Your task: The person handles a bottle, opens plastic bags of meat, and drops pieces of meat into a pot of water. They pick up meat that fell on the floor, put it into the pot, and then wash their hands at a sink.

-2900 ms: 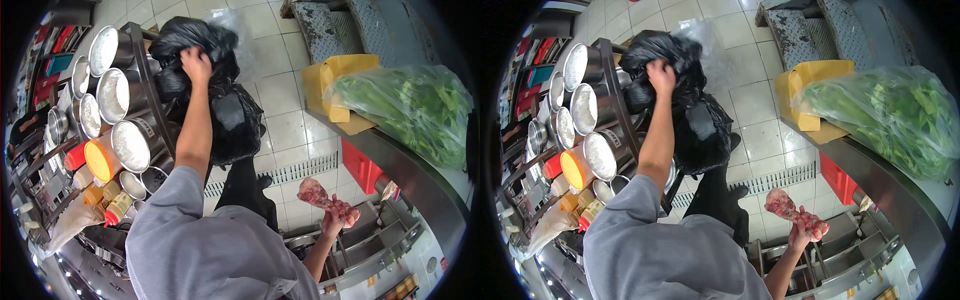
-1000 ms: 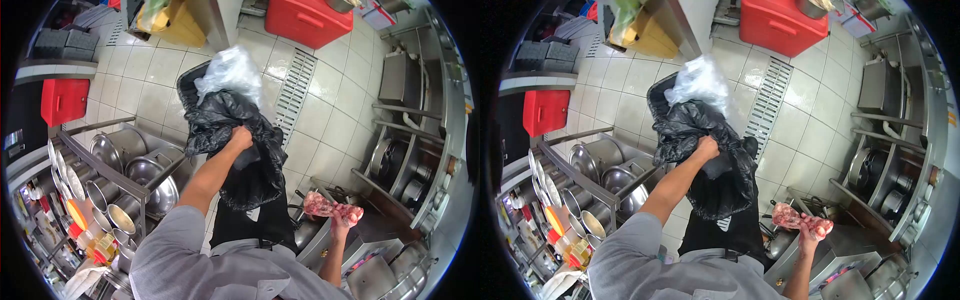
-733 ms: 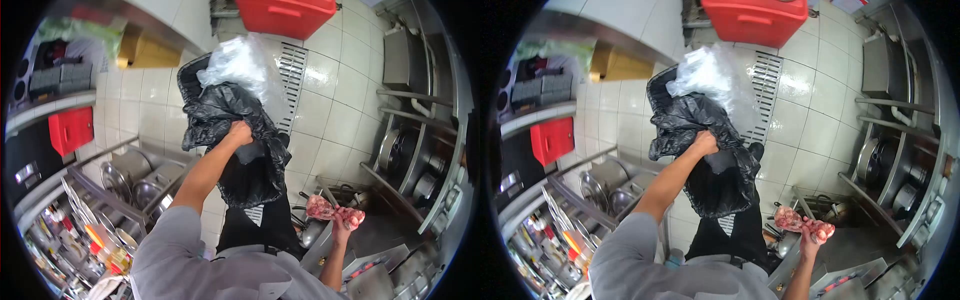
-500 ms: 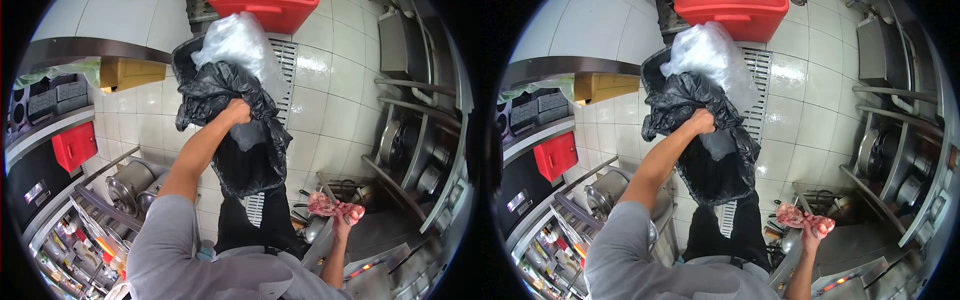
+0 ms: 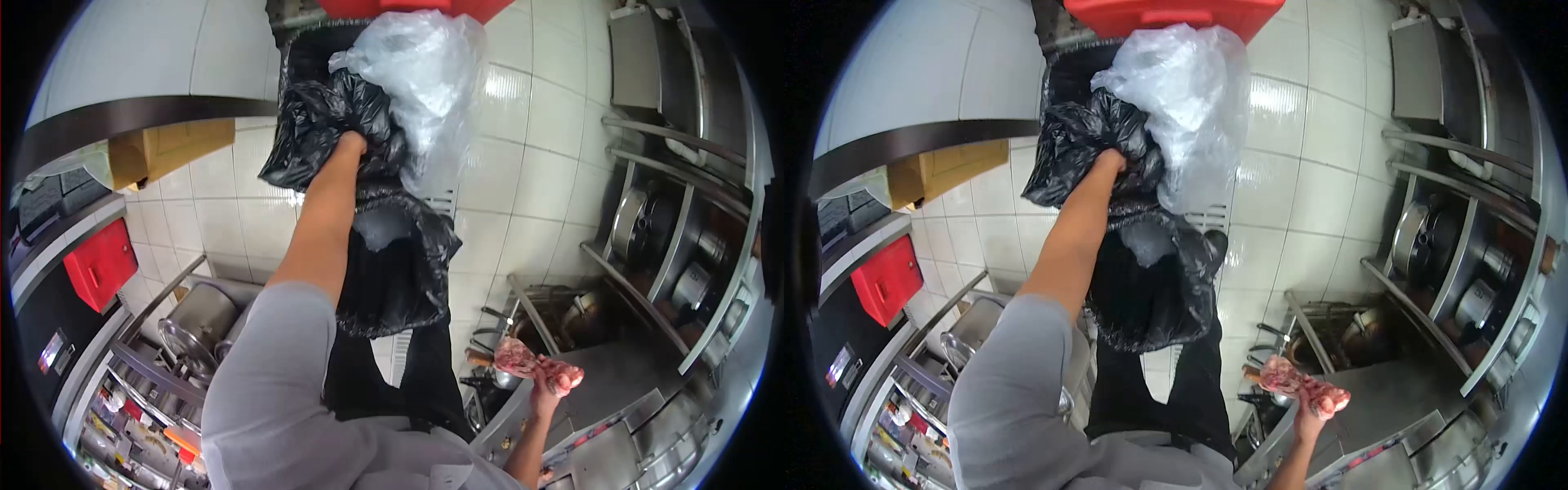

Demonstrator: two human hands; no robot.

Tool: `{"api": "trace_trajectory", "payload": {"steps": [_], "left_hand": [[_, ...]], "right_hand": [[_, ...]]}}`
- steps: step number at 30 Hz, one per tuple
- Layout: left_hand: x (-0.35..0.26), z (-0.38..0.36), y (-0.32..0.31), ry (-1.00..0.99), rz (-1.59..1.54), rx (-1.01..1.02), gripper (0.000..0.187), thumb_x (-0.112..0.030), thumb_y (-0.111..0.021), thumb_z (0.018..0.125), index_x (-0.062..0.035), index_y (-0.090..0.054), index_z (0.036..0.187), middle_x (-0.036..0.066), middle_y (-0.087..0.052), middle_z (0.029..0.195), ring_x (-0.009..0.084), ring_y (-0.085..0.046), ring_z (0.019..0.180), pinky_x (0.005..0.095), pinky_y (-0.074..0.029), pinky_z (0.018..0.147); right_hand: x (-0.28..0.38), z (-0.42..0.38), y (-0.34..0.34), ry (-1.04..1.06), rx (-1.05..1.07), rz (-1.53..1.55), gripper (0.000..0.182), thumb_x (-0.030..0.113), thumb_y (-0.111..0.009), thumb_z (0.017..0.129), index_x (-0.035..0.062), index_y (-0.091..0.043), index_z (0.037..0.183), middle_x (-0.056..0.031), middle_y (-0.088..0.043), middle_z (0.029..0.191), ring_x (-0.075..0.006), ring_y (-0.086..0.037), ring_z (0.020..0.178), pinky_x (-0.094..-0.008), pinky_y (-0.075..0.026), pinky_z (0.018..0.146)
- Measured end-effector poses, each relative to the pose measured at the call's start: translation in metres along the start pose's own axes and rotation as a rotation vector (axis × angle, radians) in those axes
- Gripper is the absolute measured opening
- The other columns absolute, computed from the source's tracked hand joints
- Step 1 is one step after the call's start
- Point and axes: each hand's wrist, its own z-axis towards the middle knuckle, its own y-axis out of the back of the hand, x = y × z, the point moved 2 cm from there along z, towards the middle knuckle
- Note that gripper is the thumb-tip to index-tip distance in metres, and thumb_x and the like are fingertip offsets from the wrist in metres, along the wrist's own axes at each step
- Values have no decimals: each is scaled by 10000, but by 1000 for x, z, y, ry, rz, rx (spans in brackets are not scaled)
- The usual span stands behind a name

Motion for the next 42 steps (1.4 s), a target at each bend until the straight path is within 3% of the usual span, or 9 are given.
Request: {"api": "trace_trajectory", "payload": {"steps": [6,11,17,20,24,28,39,40,42], "left_hand": [[2,-52,37,-259,-41,231,509,-285,-528,755,35,-588,1146,241,-578,1183,337,-555,1126,379,-450,917],[-72,-251,125,-333,41,-381,655,-162,-595,767,61,-353,1333,268,-495,1246,368,-471,1197,498,-330,1038],[-218,-155,132,-756,727,-1036,761,-315,-714,732,-159,-385,1400,153,-467,1340,346,-411,1276,574,-207,1080],[-216,-93,112,-352,921,-533,525,-278,-614,815,-137,-500,1307,146,-599,1171,334,-542,1147,554,-201,1089],[-152,-176,132,-687,626,-814,129,-126,-546,758,-129,-661,819,36,-669,762,187,-637,806,474,-374,889],[-36,-244,120,-357,310,-962,441,-54,-542,761,-193,-587,1177,48,-654,908,206,-607,852,467,-344,865],[-34,27,19,-164,178,-350,490,-168,-484,842,-7,-471,1305,241,-482,1310,382,-464,1216,447,-402,987],[-44,30,25,-221,284,-1024,542,-182,-537,819,-58,-454,1340,197,-453,1360,359,-424,1263,415,-357,1038],[-54,61,40,-203,249,-1092,553,-178,-542,815,-56,-443,1345,200,-435,1371,363,-414,1267,421,-351,1041]], "right_hand": [[-8,-19,-2,-274,5,-100,424,-132,-638,746,68,-481,1086,-50,-562,951,-229,-563,1027,-378,-427,963],[-7,0,-5,-245,-32,-83,408,-112,-641,753,62,-477,1084,-45,-564,954,-222,-569,1011,-372,-422,962],[-13,8,9,-48,-54,-235,400,-75,-669,745,54,-467,1066,-54,-565,934,-226,-579,999,-375,-432,947],[-11,-3,20,-21,-88,-281,404,-63,-678,744,54,-469,1069,-59,-560,968,-216,-575,986,-364,-436,929],[-6,-19,29,-155,-121,-377,417,-55,-684,748,48,-469,1091,-56,-564,1002,-188,-576,970,-337,-439,912],[-42,-20,44,-174,-124,-366,443,6,-717,730,35,-463,1091,-56,-555,989,-183,-554,946,-334,-441,879],[-31,-1,-9,33,30,-795,359,47,-737,694,36,-506,970,-68,-532,944,-214,-522,905,-346,-427,844],[-36,-3,-10,-103,3,-687,331,36,-732,694,39,-511,941,-65,-529,936,-214,-521,884,-346,-429,825],[-54,-7,12,-187,-13,-603,284,8,-723,685,47,-524,884,-61,-528,896,-209,-520,832,-343,-434,774]]}}
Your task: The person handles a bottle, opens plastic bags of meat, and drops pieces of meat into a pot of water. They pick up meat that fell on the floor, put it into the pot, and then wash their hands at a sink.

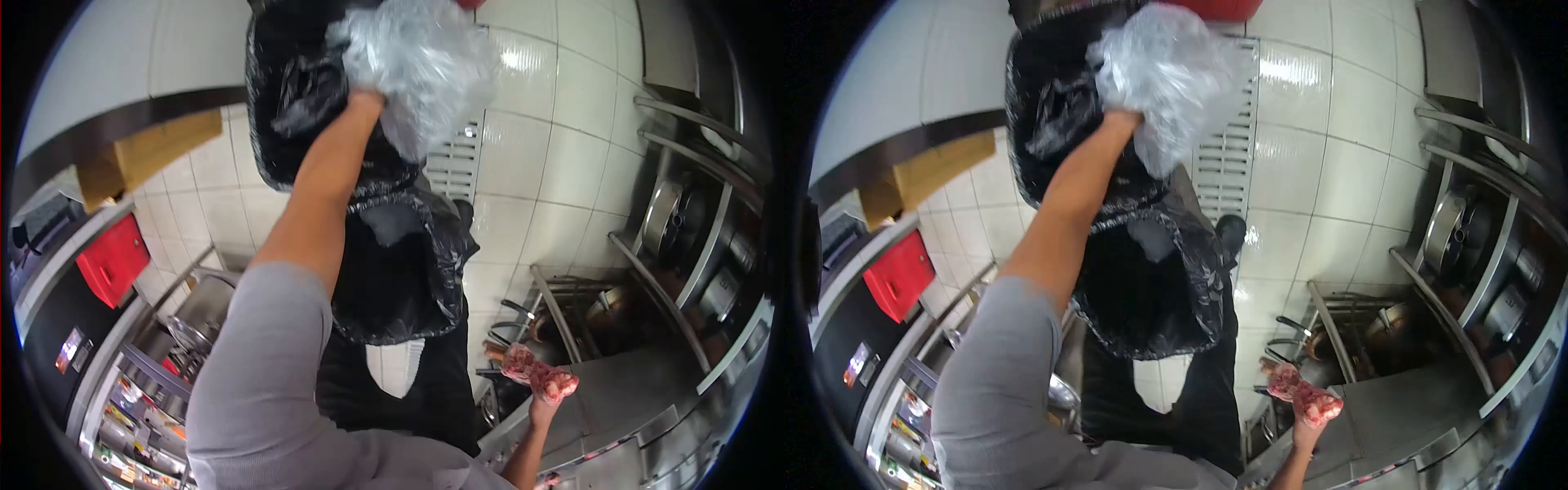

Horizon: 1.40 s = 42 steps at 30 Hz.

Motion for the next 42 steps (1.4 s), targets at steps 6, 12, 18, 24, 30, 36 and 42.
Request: {"api": "trace_trajectory", "payload": {"steps": [6,12,18,24,30,36,42], "left_hand": [[14,-2,10,-69,-234,711,591,-165,-559,800,-49,-407,1360,212,-380,1404,377,-387,1278,437,-332,1051],[3,-126,249,-1,-658,59,489,-74,-579,794,-7,-488,1270,245,-388,1377,398,-431,1229,393,-378,1012],[-112,-265,153,627,-941,1043,547,-186,-703,707,-27,-543,1206,203,-503,1262,361,-494,1152,408,-406,979],[-122,-313,-127,1133,-559,990,466,-238,-677,711,-19,-589,1112,226,-553,1155,369,-541,1077,421,-429,943],[-106,-312,-171,1014,-546,895,413,-290,-651,714,-11,-636,1018,248,-603,1048,376,-587,1002,434,-452,907],[-92,-325,37,920,-812,451,360,-258,-611,689,15,-662,919,269,-639,909,398,-627,878,429,-494,822],[-27,-308,316,1124,-1755,192,282,-35,-555,730,32,-614,997,95,-653,885,212,-639,813,328,-513,746]], "right_hand": [[14,-7,1,289,30,-416,270,-70,-683,712,53,-530,898,-72,-554,911,-196,-535,820,-323,-442,763],[33,-11,3,104,57,11,248,-36,-672,743,35,-542,943,-51,-547,908,-185,-554,898,-318,-447,827],[58,-8,-10,94,97,-68,257,-18,-697,739,36,-539,934,-58,-553,920,-194,-566,928,-317,-440,845],[17,-25,-21,132,-108,265,396,-111,-668,714,74,-378,911,-94,-517,804,-248,-595,803,-363,-533,722],[-12,-41,-8,342,50,-238,307,-74,-685,727,51,-454,886,-116,-551,828,-236,-582,772,-359,-508,736],[15,-43,-5,221,54,-266,211,-30,-702,721,31,-552,857,-74,-568,863,-213,-550,816,-346,-447,780],[65,-37,19,218,-18,60,285,2,-716,717,36,-524,925,-64,-560,908,-190,-549,868,-330,-444,823]]}}
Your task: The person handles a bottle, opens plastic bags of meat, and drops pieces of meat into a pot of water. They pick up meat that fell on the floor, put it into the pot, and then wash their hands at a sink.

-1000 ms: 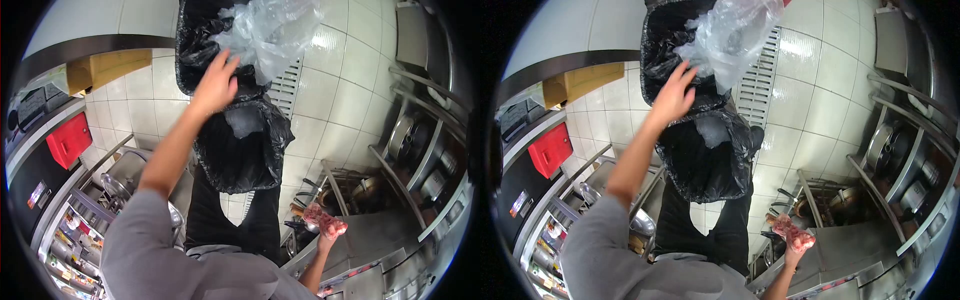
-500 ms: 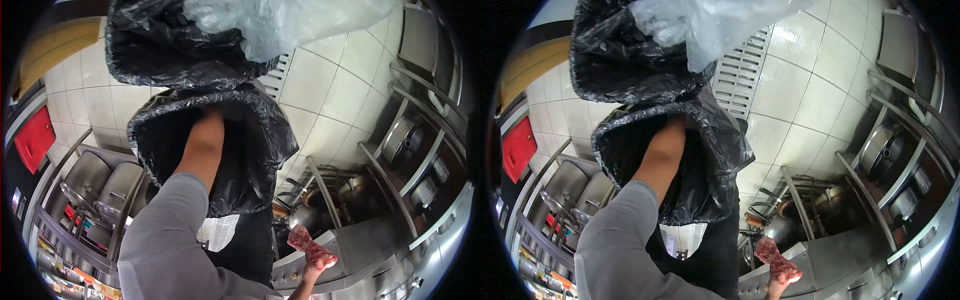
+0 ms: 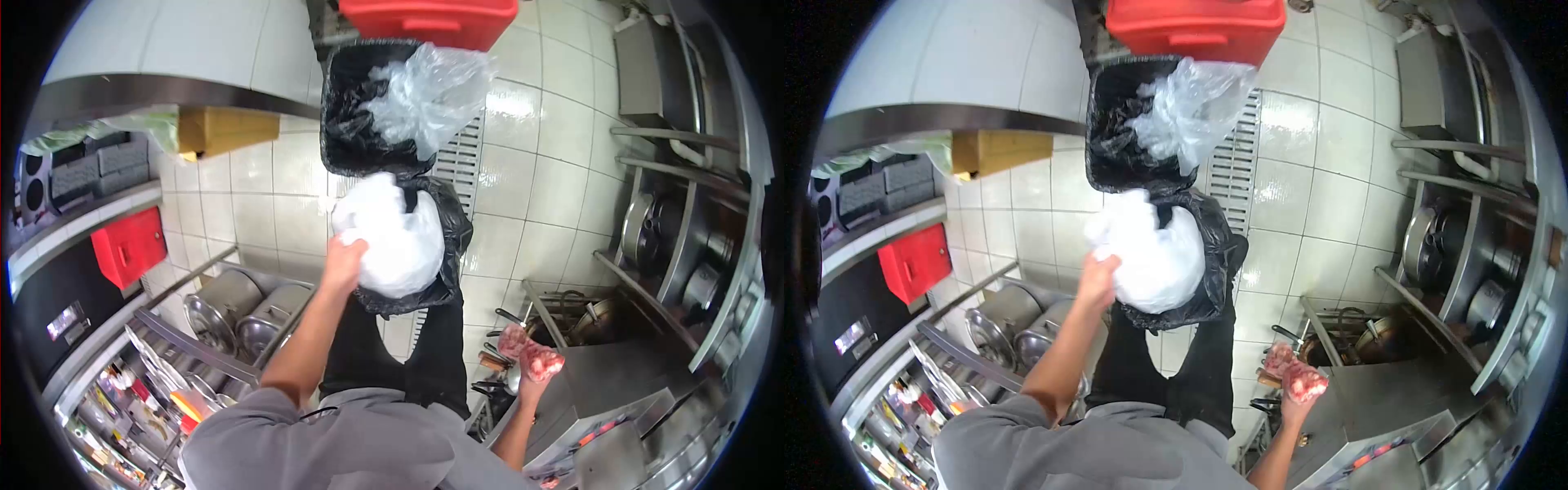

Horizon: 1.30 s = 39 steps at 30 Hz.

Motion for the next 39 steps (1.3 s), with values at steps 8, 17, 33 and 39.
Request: {"api": "trace_trajectory", "payload": {"steps": [8,17,33,39], "left_hand": [[-269,-73,-5,-745,27,-110,250,-24,-549,803,15,-565,1050,93,-629,955,165,-616,822,319,-512,736],[-127,123,-155,-1002,1451,54,947,-261,-803,586,-216,-349,1416,226,-331,1421,366,-323,1323,544,-276,1052],[59,418,-88,-116,1840,601,606,-324,-682,718,-66,-535,1245,199,-600,1154,321,-570,1086,361,-449,921],[54,434,-99,-118,1799,694,500,-337,-654,763,-57,-595,1172,177,-625,1116,312,-583,1064,356,-454,905]], "right_hand": [[7,6,21,156,-98,-22,350,29,-727,714,36,-510,988,-78,-534,948,-224,-534,905,-350,-431,834],[-41,-17,25,166,-156,-200,343,-14,-724,694,53,-451,890,-53,-507,879,-181,-521,830,-314,-435,785],[-63,-7,-20,-306,125,-130,233,27,-661,722,38,-504,894,-65,-546,886,-191,-539,832,-335,-436,780],[-68,-9,-15,-238,51,-119,238,74,-642,756,24,-508,947,-68,-567,903,-179,-548,824,-320,-443,777]]}}
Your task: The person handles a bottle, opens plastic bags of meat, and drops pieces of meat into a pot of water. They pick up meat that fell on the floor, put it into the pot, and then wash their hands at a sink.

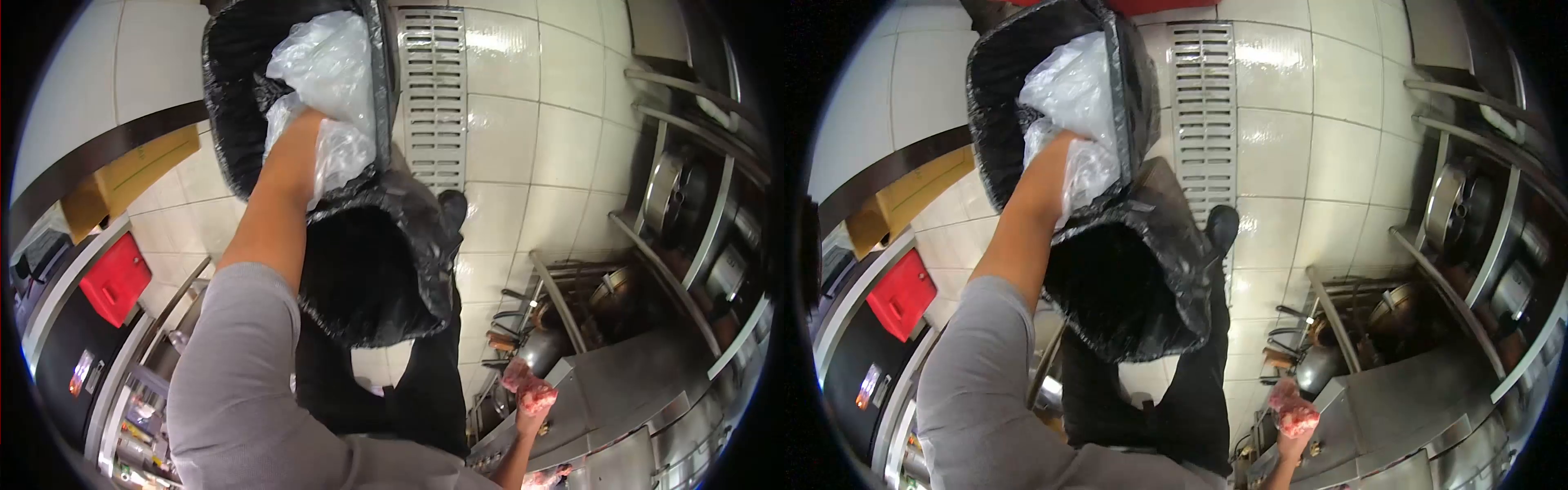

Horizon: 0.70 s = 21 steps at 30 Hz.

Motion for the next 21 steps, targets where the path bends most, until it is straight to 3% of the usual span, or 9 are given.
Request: {"api": "trace_trajectory", "payload": {"steps": [5,9,12,14,15,17,18,20,21], "left_hand": [[-58,-149,65,-54,-204,-95,486,-373,-661,783,-20,-627,1115,182,-643,1055,291,-577,1070,344,-440,915],[-56,-262,65,-377,-540,-761,571,-338,-716,750,-50,-559,1218,163,-551,1241,313,-534,1144,373,-421,951],[-72,-330,46,-413,-192,-798,539,-266,-725,738,-97,-555,1221,149,-522,1256,324,-537,1113,384,-430,942],[-70,-335,18,-219,-12,-454,454,-221,-724,723,-127,-581,1144,119,-504,1249,331,-541,1062,391,-458,891],[-74,-327,30,-103,8,-472,255,-158,-682,732,-104,-612,971,128,-591,1044,332,-576,951,404,-483,796],[-55,-272,55,-244,-191,-627,77,-103,-625,757,-63,-596,816,151,-623,846,345,-606,807,430,-484,686],[-68,-257,78,-257,-296,-853,58,-85,-570,786,-39,-587,756,189,-604,725,378,-603,698,450,-472,628],[-83,-222,96,-98,-420,-1152,108,-98,-531,814,-12,-597,816,219,-626,811,410,-612,775,459,-479,670],[-62,-178,74,-147,-342,-1031,225,-100,-519,824,0,-587,1013,250,-617,993,390,-606,935,447,-476,816]], "right_hand": [[-5,-19,2,-33,-11,40,259,101,-631,759,5,-544,983,-108,-582,973,-218,-555,891,-341,-443,804],[20,-13,-5,41,19,46,254,61,-626,744,10,-546,980,-104,-587,950,-217,-554,855,-340,-443,776],[24,-11,-10,55,-31,11,257,59,-640,739,8,-553,976,-98,-595,923,-215,-565,864,-332,-447,798],[29,-9,-11,37,-41,68,276,64,-657,732,7,-555,982,-99,-596,930,-216,-569,879,-332,-448,815],[30,-8,-9,77,-26,81,295,70,-670,728,5,-555,991,-99,-594,938,-217,-569,877,-333,-448,818],[41,-8,-9,73,-47,102,302,75,-671,730,6,-553,999,-100,-593,948,-220,-569,884,-334,-448,823],[44,-10,-4,60,-28,109,309,80,-673,733,7,-550,1007,-101,-592,958,-222,-570,891,-334,-447,827],[40,-13,5,31,-8,47,318,84,-672,736,8,-547,1019,-101,-591,967,-222,-570,902,-335,-447,830],[36,-17,3,20,-8,20,327,88,-672,740,9,-545,1031,-100,-590,976,-222,-570,912,-336,-447,834]]}}
